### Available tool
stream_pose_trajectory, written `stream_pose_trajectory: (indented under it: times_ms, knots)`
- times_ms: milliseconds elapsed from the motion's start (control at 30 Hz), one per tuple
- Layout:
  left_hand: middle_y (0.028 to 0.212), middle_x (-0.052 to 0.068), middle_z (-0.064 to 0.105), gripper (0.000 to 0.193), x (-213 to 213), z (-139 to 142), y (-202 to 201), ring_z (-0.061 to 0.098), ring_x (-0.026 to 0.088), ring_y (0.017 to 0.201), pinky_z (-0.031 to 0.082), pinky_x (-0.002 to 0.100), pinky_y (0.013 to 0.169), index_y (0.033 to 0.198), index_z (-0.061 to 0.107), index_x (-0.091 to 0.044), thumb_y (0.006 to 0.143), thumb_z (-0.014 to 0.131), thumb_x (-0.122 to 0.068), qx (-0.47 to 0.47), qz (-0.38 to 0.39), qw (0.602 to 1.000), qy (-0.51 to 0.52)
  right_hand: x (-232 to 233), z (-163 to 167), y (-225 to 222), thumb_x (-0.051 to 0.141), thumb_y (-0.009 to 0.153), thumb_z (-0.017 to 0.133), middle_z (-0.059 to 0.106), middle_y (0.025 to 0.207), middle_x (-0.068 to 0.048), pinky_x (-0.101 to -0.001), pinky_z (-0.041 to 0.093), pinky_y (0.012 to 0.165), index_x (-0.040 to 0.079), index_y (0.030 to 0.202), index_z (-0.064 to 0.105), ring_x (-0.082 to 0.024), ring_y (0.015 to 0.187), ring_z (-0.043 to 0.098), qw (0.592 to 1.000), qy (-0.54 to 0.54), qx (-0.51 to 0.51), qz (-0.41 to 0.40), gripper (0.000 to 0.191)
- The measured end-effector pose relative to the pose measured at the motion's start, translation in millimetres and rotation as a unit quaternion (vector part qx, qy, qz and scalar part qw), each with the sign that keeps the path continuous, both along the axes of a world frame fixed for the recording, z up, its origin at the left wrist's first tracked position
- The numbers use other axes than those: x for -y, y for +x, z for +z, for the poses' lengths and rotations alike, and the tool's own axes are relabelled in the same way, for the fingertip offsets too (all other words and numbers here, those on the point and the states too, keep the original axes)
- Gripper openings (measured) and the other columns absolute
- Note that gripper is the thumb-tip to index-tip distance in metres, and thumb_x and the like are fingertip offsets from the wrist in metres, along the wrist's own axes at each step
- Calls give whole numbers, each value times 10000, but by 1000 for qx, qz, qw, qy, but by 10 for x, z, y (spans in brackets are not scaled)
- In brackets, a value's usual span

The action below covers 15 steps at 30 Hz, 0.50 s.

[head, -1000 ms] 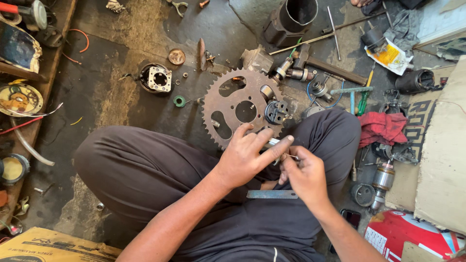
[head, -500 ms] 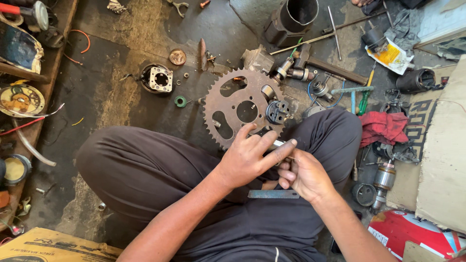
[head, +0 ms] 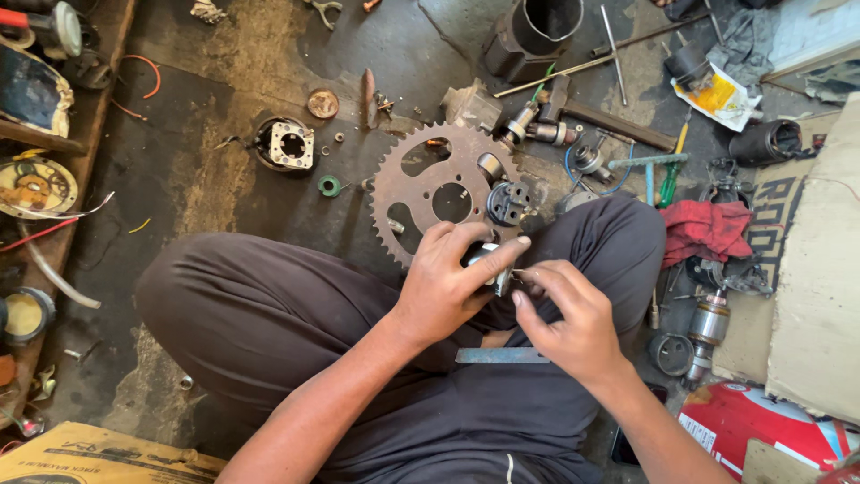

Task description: The person sits on the floor and works on a small motor component. They use a flat metal bar to pry parts, a screwdriver to adjust internal pieces, and pliers to manipulate wires. The person repeatedly assembles and disassembles the motor housing and rotor.

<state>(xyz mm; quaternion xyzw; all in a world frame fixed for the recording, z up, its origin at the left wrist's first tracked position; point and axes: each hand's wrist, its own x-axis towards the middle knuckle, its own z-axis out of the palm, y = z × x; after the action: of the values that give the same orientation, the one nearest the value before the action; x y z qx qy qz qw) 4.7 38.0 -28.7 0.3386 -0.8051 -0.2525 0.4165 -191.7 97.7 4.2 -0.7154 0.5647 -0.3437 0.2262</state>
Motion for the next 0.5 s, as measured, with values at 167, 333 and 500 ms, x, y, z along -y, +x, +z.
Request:
stream_pose_trajectory:
  times_ms: [167, 333, 500]
  knots:
    - [1139, 107, 589, 664, -11, -9, -8, 591, 311, 1044, 464, 449, 968, 1350, 669, -171, 710, 797, -47, 9, -10, 1000, -17, 84, -4, -2, -24, 806, 779, 673, 979, -120, -348, 573, 745, 0, 1022, 644, -278, 836, 697, 991, -103, -72, 44, 256]
    - [1124, 101, 591, 628, -18, -33, -21, 618, 288, 1011, 462, 457, 987, 1341, 670, -168, 733, 775, -54, 16, -11, 999, -31, 105, -57, -103, -33, 799, 747, 651, 972, -150, -392, 568, 734, -28, 1074, 611, -330, 837, 673, 980, -119, -127, 97, 307]
    - [1118, 97, 592, 603, -19, -34, -18, 628, 274, 991, 461, 465, 998, 1336, 667, -167, 752, 776, -64, 9, -12, 1000, -27, 84, -128, -58, -39, 841, 711, 622, 943, -145, -399, 557, 725, -22, 1103, 588, -321, 811, 653, 991, -65, -87, 75, 290]
